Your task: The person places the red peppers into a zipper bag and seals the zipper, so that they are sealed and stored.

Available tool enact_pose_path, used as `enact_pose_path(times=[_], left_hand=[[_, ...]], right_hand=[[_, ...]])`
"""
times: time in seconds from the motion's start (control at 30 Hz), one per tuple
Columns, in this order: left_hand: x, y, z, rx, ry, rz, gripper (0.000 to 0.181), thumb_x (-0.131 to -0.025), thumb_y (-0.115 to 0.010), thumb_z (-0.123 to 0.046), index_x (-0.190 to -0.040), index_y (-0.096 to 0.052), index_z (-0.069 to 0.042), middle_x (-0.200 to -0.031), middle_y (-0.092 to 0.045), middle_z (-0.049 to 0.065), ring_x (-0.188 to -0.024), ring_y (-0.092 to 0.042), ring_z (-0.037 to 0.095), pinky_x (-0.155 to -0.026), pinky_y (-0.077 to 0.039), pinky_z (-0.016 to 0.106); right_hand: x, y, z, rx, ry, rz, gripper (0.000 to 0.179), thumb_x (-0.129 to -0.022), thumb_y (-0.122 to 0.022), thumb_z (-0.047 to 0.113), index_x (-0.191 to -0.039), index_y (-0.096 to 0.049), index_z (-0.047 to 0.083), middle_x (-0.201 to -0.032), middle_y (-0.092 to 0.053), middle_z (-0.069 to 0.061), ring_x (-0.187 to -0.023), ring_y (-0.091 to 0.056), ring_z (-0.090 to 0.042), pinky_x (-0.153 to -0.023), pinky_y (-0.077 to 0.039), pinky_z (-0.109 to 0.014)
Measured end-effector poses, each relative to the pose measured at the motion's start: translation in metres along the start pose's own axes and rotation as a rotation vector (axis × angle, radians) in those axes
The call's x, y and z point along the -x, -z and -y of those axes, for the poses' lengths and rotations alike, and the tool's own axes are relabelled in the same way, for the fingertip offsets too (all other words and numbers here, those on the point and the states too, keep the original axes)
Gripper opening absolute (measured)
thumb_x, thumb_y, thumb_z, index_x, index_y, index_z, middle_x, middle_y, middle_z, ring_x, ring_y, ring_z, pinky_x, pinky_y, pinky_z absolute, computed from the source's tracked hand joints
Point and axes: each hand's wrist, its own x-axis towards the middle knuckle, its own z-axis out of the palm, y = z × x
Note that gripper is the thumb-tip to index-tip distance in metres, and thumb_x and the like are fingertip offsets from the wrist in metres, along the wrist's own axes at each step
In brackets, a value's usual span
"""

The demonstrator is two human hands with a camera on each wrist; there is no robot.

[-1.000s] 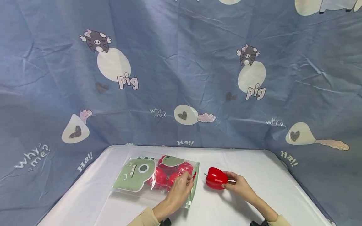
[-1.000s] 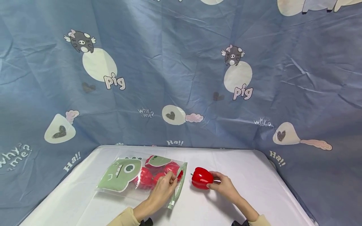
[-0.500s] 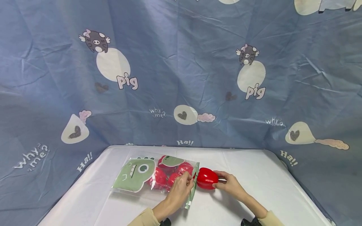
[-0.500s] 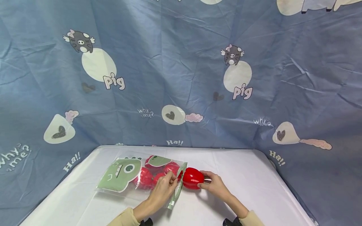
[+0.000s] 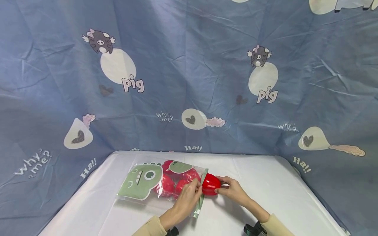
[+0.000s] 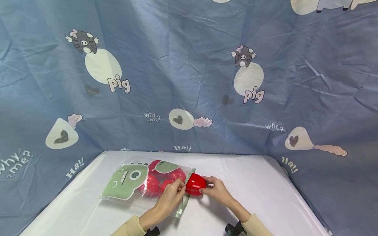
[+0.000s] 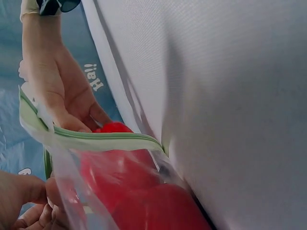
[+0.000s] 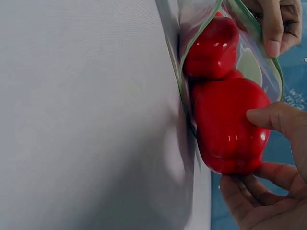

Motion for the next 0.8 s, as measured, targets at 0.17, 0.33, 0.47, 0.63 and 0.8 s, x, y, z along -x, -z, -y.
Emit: enact_pose_path(times=[0.17,0.33,0.47,0.63,0.8], left_hand=[[0.000,0.000,0.001,-0.001,-0.005,0.007,0.009,-0.088,-0.061,0.000,-0.084,-0.057,-0.007,-0.064,-0.057,-0.006,-0.056,-0.041,-0.005,-0.047,-0.037,0.013],[0.000,0.000,0.002,0.019,-0.007,0.029,0.009,-0.090,-0.059,-0.001,-0.086,-0.056,-0.008,-0.069,-0.064,-0.001,-0.057,-0.043,-0.005,-0.047,-0.039,0.014],[0.001,0.000,0.002,0.018,-0.012,0.029,0.009,-0.090,-0.059,-0.001,-0.086,-0.055,-0.008,-0.073,-0.065,-0.001,-0.059,-0.044,-0.005,-0.049,-0.039,0.014],[0.000,-0.001,0.002,0.002,-0.031,-0.003,0.011,-0.089,-0.060,-0.001,-0.084,-0.054,-0.009,-0.069,-0.062,-0.003,-0.058,-0.043,-0.005,-0.048,-0.038,0.013],[0.000,0.000,0.002,-0.002,-0.026,-0.005,0.011,-0.090,-0.060,-0.002,-0.083,-0.054,-0.009,-0.062,-0.052,-0.008,-0.055,-0.038,-0.005,-0.045,-0.033,0.013]], right_hand=[[-0.011,-0.011,-0.002,0.006,0.032,-0.004,0.054,-0.080,-0.076,0.015,-0.128,-0.058,-0.003,-0.116,-0.065,-0.017,-0.104,-0.064,-0.029,-0.083,-0.055,-0.030],[-0.020,-0.019,-0.001,0.016,0.063,-0.007,0.054,-0.081,-0.075,0.014,-0.127,-0.057,-0.006,-0.114,-0.065,-0.019,-0.102,-0.065,-0.030,-0.083,-0.056,-0.030],[-0.026,-0.027,0.002,0.013,0.089,0.000,0.053,-0.082,-0.074,0.012,-0.126,-0.056,-0.010,-0.111,-0.065,-0.022,-0.099,-0.065,-0.034,-0.082,-0.056,-0.031],[-0.032,-0.039,0.003,0.018,0.094,0.001,0.047,-0.081,-0.074,0.011,-0.121,-0.060,-0.008,-0.109,-0.066,-0.021,-0.098,-0.066,-0.035,-0.083,-0.056,-0.033],[-0.037,-0.050,0.004,-0.022,0.092,-0.003,0.036,-0.080,-0.074,0.008,-0.113,-0.064,-0.005,-0.104,-0.068,-0.020,-0.097,-0.067,-0.034,-0.083,-0.056,-0.033]])
